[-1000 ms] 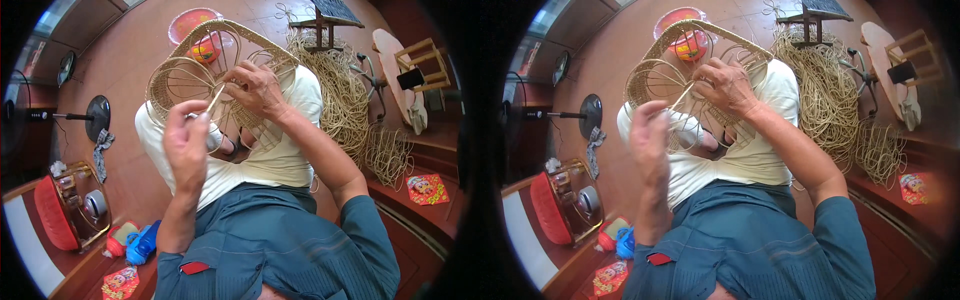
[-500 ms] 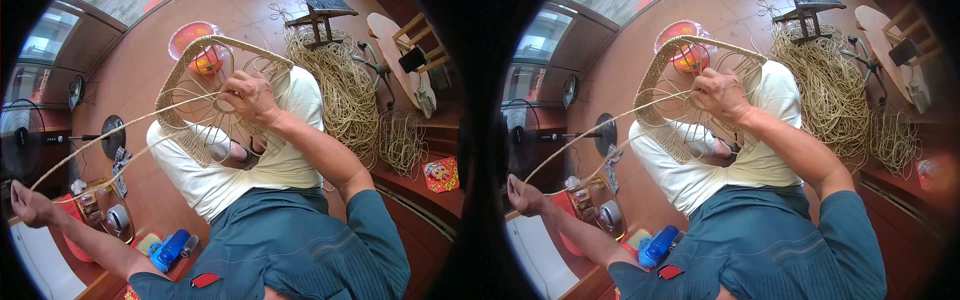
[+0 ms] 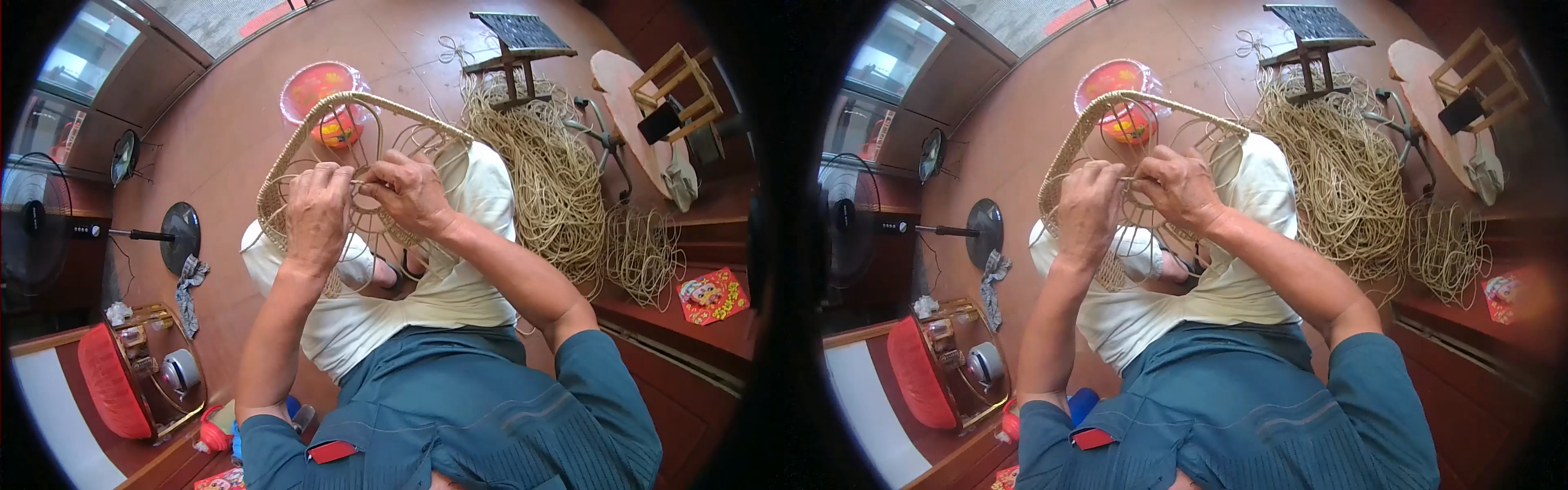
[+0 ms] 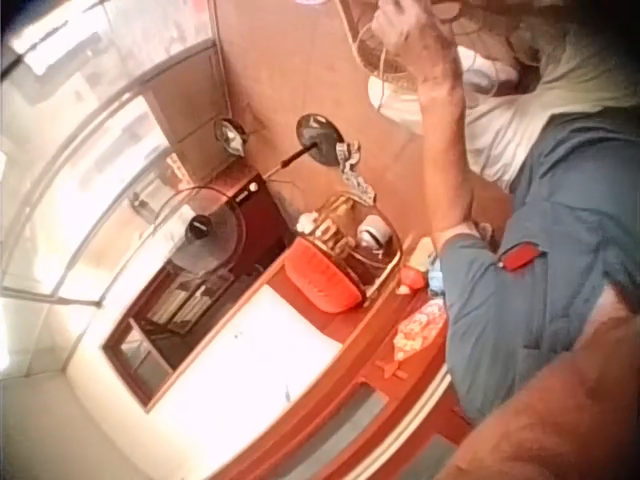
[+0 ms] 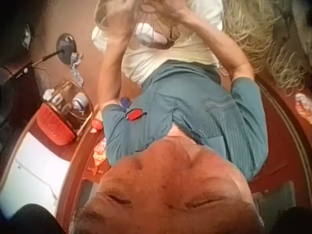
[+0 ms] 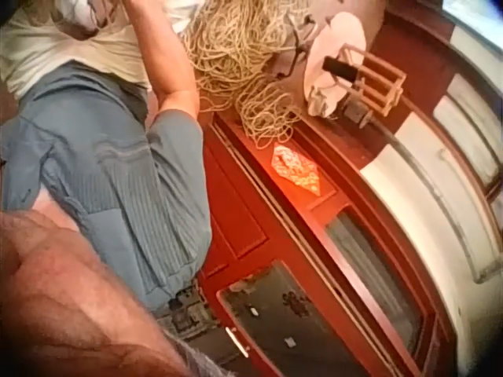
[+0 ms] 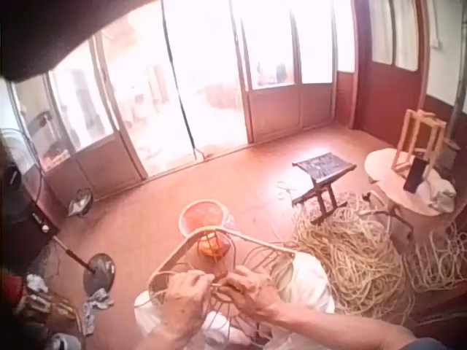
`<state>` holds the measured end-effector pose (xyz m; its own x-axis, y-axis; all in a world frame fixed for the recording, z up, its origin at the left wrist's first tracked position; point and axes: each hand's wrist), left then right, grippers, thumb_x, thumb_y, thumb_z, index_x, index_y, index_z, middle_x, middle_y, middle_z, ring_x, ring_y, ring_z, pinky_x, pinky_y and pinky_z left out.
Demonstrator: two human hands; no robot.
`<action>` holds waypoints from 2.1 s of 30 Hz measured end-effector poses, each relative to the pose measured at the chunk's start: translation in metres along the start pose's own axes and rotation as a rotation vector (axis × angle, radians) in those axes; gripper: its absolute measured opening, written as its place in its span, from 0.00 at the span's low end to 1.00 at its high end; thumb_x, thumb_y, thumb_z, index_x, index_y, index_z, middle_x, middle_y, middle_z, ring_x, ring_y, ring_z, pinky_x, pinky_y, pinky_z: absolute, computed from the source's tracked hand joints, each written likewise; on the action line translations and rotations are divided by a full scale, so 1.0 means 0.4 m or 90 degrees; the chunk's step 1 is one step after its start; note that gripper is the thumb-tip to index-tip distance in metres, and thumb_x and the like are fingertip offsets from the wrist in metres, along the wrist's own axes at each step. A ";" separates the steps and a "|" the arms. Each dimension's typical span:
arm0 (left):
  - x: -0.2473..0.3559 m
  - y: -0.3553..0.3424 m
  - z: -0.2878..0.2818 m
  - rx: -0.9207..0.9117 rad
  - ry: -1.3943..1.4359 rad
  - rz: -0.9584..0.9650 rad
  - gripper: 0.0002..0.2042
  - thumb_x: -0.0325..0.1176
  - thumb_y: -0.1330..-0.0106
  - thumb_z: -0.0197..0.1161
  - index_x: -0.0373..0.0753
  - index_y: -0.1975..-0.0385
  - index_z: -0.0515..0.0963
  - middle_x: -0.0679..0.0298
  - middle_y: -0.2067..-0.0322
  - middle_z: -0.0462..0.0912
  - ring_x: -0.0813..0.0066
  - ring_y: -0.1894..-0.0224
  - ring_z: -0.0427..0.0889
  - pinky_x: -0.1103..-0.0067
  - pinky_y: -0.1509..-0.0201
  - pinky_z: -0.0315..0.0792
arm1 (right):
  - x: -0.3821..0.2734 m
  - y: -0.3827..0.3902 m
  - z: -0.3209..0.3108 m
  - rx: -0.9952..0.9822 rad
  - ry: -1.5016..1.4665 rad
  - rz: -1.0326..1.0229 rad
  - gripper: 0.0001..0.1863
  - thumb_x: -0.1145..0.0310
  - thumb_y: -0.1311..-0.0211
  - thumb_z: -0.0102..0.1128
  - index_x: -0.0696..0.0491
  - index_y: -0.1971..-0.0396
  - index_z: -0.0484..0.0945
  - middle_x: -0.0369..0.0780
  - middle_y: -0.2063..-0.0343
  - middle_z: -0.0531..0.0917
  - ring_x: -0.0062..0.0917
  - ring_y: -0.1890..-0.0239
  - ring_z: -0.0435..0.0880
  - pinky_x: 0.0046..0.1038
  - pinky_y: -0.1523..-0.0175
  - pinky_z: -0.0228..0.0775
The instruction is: Weaving the edge of a wicker or straw basket/object.
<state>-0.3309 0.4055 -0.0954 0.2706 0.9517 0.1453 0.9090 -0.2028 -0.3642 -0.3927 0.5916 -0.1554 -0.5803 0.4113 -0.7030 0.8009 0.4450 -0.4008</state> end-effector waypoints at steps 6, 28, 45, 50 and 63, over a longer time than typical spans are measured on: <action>-0.040 -0.045 -0.007 -0.070 0.071 0.025 0.05 0.30 0.27 0.68 0.44 0.54 0.83 0.60 0.59 0.84 0.55 0.59 0.88 0.64 0.56 0.83 | 0.004 0.001 0.003 0.020 0.031 -0.026 0.08 0.58 0.31 0.70 0.46 0.66 0.87 0.35 0.66 0.84 0.35 0.62 0.86 0.41 0.51 0.69; -0.171 -0.323 -0.036 0.056 -0.106 0.215 0.07 0.40 0.28 0.71 0.47 0.61 0.82 0.66 0.63 0.89 0.63 0.59 0.89 0.68 0.57 0.83 | 0.012 0.007 0.007 0.076 0.028 -0.064 0.17 0.57 0.30 0.75 0.49 0.63 0.74 0.36 0.73 0.80 0.35 0.72 0.80 0.36 0.55 0.64; -0.155 -0.314 -0.024 0.048 0.072 0.112 0.03 0.32 0.24 0.64 0.42 0.60 0.82 0.55 0.67 0.88 0.50 0.63 0.90 0.59 0.59 0.81 | 0.005 0.005 -0.025 0.083 -0.079 -0.029 0.10 0.72 0.30 0.70 0.55 0.55 0.77 0.43 0.64 0.83 0.37 0.66 0.86 0.38 0.59 0.75; -0.134 -0.291 -0.056 0.061 0.089 0.102 0.03 0.32 0.26 0.65 0.42 0.60 0.83 0.56 0.66 0.89 0.51 0.62 0.90 0.59 0.59 0.81 | -0.021 -0.052 -0.122 0.186 -0.023 -0.043 0.08 0.75 0.28 0.67 0.55 0.52 0.82 0.44 0.59 0.86 0.36 0.63 0.89 0.36 0.57 0.80; -0.110 -0.274 -0.095 0.106 0.103 0.128 0.04 0.32 0.25 0.66 0.40 0.59 0.81 0.57 0.62 0.88 0.52 0.61 0.89 0.62 0.57 0.81 | -0.048 -0.192 -0.151 0.212 -0.055 -0.026 0.08 0.72 0.29 0.69 0.53 0.54 0.90 0.43 0.57 0.90 0.34 0.56 0.91 0.34 0.50 0.83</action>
<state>-0.4304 0.3769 -0.0270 0.4992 0.8444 0.1945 0.7712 -0.3307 -0.5439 -0.4521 0.5976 -0.0757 -0.6094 0.3229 -0.7242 0.7901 0.1703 -0.5889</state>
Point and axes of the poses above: each hand's wrist, its own y-axis away from the middle knuckle, its own z-axis out of the palm, x = y × z
